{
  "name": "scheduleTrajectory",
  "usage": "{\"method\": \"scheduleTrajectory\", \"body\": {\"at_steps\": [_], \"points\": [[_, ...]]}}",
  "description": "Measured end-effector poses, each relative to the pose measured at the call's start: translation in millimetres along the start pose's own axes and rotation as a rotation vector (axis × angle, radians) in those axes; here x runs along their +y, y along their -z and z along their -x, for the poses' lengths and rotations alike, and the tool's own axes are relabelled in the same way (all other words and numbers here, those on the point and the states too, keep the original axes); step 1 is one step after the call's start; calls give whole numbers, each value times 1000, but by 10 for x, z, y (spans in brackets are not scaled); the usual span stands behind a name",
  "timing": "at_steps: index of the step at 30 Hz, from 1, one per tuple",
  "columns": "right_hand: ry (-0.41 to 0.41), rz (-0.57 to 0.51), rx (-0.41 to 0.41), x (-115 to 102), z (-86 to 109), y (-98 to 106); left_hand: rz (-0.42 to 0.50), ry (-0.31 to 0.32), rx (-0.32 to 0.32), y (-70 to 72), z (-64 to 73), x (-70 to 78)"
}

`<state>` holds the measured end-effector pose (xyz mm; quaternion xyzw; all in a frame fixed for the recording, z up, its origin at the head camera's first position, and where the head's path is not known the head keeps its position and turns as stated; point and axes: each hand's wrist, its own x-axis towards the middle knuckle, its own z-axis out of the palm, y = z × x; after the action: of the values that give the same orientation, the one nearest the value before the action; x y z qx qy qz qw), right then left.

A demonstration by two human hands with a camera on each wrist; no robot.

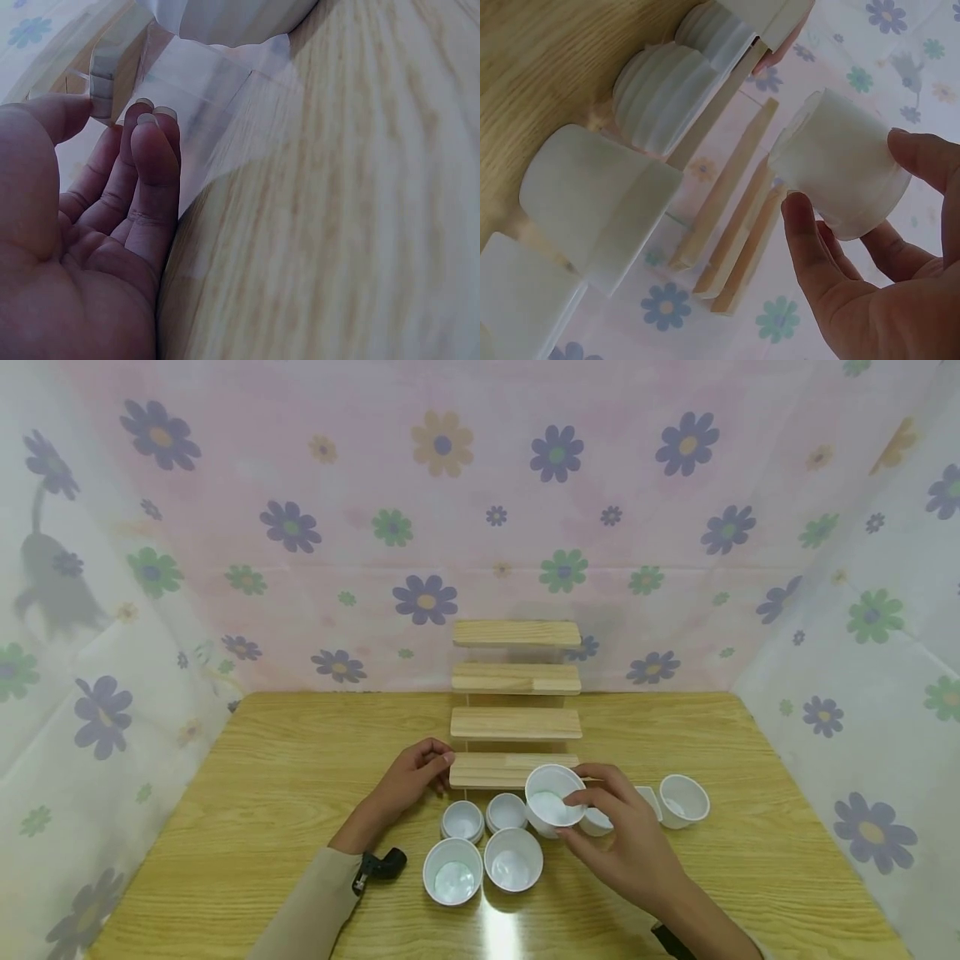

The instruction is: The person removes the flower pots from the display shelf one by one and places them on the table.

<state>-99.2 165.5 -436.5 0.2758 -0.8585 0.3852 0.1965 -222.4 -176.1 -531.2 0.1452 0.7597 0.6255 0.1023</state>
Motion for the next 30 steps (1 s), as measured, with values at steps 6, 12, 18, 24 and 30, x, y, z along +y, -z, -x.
{"method": "scheduleTrajectory", "body": {"at_steps": [6, 12, 18, 24, 30], "points": [[25, -11, 0, -22, 62, 40, -11, -7, 6, 3, -12, -10], [15, -6, -13, -3, 120, 64, -11, -9, -1, 4, -9, -5], [10, 1, -36, 24, 198, 94, -9, -10, 0, -3, -19, -15], [-1, 13, -108, 51, 228, 167, -11, -15, 3, -9, -8, -26], [-19, 69, -174, 60, 226, 221, -9, -8, 8, -5, -15, -33]]}}
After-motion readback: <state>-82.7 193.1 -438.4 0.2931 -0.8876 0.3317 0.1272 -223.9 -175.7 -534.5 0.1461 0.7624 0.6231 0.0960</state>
